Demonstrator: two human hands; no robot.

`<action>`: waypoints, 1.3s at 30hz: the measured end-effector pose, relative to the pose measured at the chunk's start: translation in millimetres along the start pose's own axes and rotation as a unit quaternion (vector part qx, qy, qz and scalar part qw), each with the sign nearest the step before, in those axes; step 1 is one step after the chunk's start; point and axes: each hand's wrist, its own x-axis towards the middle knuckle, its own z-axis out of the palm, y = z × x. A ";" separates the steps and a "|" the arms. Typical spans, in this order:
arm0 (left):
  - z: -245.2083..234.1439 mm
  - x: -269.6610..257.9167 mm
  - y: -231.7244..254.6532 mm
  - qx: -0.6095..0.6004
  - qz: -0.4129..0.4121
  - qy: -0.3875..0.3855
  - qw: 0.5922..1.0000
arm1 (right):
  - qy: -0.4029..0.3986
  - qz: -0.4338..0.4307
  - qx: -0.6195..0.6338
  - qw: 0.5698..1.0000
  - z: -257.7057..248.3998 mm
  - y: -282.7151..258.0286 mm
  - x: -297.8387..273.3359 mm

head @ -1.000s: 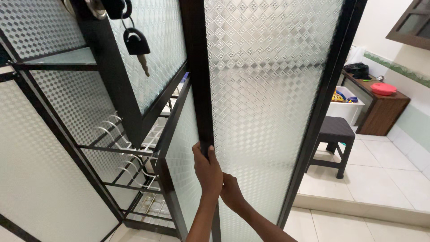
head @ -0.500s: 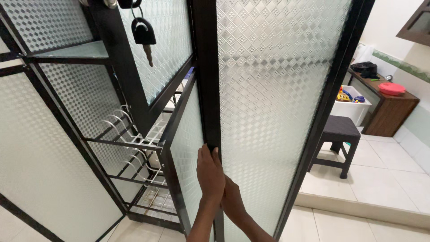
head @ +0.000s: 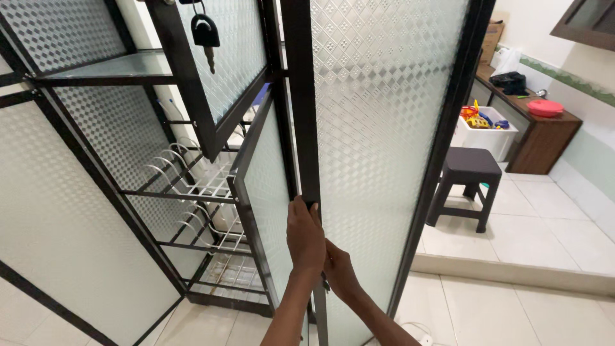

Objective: The person assembles a glass-fronted cabinet by aligning and securing the doors to the frame. They repeatedly open and close the doors, adjust the alignment, and fasten the latches to ensure the doors are properly attached.

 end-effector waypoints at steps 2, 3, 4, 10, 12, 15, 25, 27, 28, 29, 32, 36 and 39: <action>-6.2 -10.3 4.4 0.003 0.002 -0.017 1.000 | 0.005 0.005 -0.005 1.000 -3.7 7.0 -11.0; -9.2 -12.5 7.8 0.002 0.006 -0.023 1.000 | 0.007 0.011 -0.016 1.000 -6.1 8.9 -14.7; -12.5 -15.8 11.1 -0.007 0.022 -0.013 1.000 | 0.010 0.018 -0.026 0.999 -8.6 9.8 -18.5; -28.9 -34.7 25.9 -0.044 0.000 -0.067 0.997 | -0.077 0.142 0.004 0.987 -51.7 -26.0 -29.5; -32.9 -40.3 29.6 -0.041 0.003 -0.078 0.996 | -0.040 0.114 -0.115 0.986 -67.3 -57.4 -28.3; -36.0 -53.8 37.4 -0.072 0.046 -0.039 0.996 | 0.100 0.009 -0.150 0.984 -93.2 -119.3 -24.4; -24.8 -95.3 60.0 -0.075 0.082 -0.004 0.994 | 0.192 -0.206 -0.257 0.925 -36.0 -231.0 -9.3; -20.5 -98.4 58.8 -0.120 0.093 0.006 0.988 | 0.185 -0.222 -0.255 0.923 -39.9 -223.3 -14.1; -17.6 -95.6 56.1 -0.101 0.088 -0.008 0.991 | 0.161 -0.237 -0.254 0.924 -47.9 -218.5 -15.5; -14.4 -89.1 52.6 -0.083 0.081 -0.021 0.993 | 0.135 -0.251 -0.253 0.925 -54.8 -212.7 -17.8; 0.2 -81.1 43.7 -0.090 0.095 -0.057 0.990 | 0.123 -0.289 -0.247 0.917 -64.4 -203.6 -17.2; 31.1 -98.3 46.8 -0.201 0.007 -0.089 0.975 | 0.118 -0.308 -0.231 0.915 -73.9 -204.8 -26.1; 41.5 -117.4 44.5 -0.241 0.032 -0.093 0.966 | 0.103 -0.302 -0.222 0.921 -88.2 -205.6 -37.3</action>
